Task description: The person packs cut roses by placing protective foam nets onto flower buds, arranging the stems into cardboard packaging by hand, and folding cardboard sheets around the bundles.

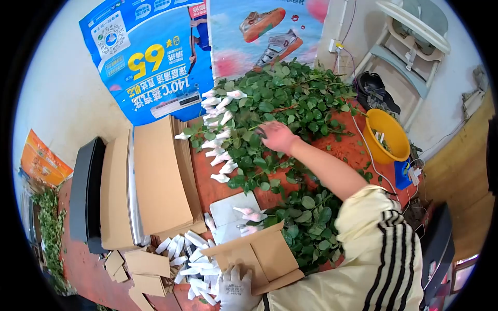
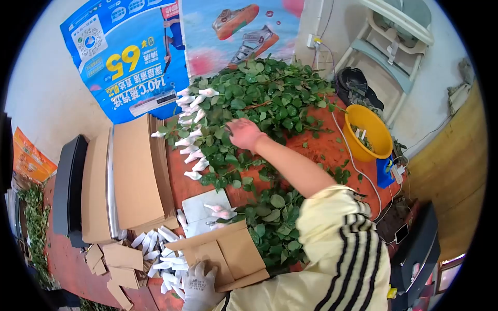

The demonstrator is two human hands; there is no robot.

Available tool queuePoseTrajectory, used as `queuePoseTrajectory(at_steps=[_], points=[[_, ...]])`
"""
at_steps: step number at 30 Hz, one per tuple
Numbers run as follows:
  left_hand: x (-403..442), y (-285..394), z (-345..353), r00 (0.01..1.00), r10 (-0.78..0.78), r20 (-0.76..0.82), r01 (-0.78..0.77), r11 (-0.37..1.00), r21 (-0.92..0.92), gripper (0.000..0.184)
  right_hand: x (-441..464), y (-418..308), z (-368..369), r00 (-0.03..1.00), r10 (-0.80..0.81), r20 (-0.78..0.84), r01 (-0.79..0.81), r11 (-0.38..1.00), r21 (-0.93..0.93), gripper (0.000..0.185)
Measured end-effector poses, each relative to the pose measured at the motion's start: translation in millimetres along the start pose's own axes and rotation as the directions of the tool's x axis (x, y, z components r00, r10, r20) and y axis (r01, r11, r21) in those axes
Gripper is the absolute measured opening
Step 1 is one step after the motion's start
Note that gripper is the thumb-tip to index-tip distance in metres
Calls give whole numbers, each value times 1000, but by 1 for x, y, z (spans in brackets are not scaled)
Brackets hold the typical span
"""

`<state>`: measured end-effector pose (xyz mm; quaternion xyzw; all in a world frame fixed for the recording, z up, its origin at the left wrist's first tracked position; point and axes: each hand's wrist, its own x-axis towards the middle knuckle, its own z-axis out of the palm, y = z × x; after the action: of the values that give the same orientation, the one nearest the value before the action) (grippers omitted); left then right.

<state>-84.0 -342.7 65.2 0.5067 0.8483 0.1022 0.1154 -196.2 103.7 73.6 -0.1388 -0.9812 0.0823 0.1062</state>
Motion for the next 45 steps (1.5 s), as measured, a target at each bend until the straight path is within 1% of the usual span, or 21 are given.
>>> queuePoseTrajectory(at_steps=[4,8,13,15,16,18,19,20,22,24,26,30,31,34,35,36,39,40,42,44,45], points=[[-3,-6,4,996,50,-74,-59,990,-125,69,55,10,30,984,143,103,-82,888,-453,34],[0,-5,0,999,36,-29,-39,990,-134,68,50,15,56,945,109,307,127,744,-656,20],[-1,-1,-5,999,22,-40,-27,991,-129,67,-12,41,-6,972,101,-214,-121,989,-85,17],[-1,2,-10,997,35,-65,-44,988,-148,65,-28,95,-44,748,15,-663,-70,996,-57,19],[-2,3,-10,997,44,-67,-53,987,-149,65,-41,130,-77,680,280,-677,-111,953,283,18],[-4,3,-9,995,31,-91,-48,981,-187,66,-67,198,-144,384,746,-545,135,538,832,18],[-4,5,-14,994,48,-95,-65,981,-184,66,-96,228,-166,738,626,-252,403,-110,908,18],[-3,7,-20,998,44,-45,-51,985,-162,68,-114,201,-181,462,807,-368,328,230,916,16],[-2,7,-21,998,57,-2,-57,989,-133,69,-136,198,-177,472,559,-682,-239,825,512,10],[-5,3,-11,998,63,-10,-63,994,-94,70,-151,169,-194,686,495,-532,-249,848,468,7],[-4,9,-18,999,34,32,-31,994,-108,71,-160,139,-215,560,717,-415,463,144,874,6],[-6,14,-23,982,-45,183,51,998,-29,75,-163,136,-201,741,564,-364,458,-28,889,13],[-9,10,-18,985,-31,170,21,998,60,78,-167,126,-191,709,592,-383,367,155,917,16],[-12,10,-18,984,-27,175,14,997,75,78,-194,98,-199,590,698,-407,449,136,883,11],[-13,9,-17,988,-19,150,13,999,43,77,-215,109,-208,542,758,-362,306,223,926,18],[-13,6,-9,987,-10,162,2,999,47,77,-230,119,-216,404,671,-622,335,524,783,21],[-10,2,5,996,-3,89,10,997,-80,72,-298,57,-287,449,531,-719,-143,837,529,22],[-13,-1,6,991,34,128,-24,997,-77,72,-325,67,-303,497,536,-682,-276,843,461,20],[-9,-1,9,997,49,56,-47,998,-37,75,-356,33,-324,311,786,-534,-551,607,572,22],[-8,5,4,990,-38,133,47,997,-63,72,-412,76,-322,500,704,-504,-838,541,-75,31],[-9,7,-4,989,-3,149,13,998,-63,74,-440,91,-308,386,838,-386,-919,383,-89,36]])
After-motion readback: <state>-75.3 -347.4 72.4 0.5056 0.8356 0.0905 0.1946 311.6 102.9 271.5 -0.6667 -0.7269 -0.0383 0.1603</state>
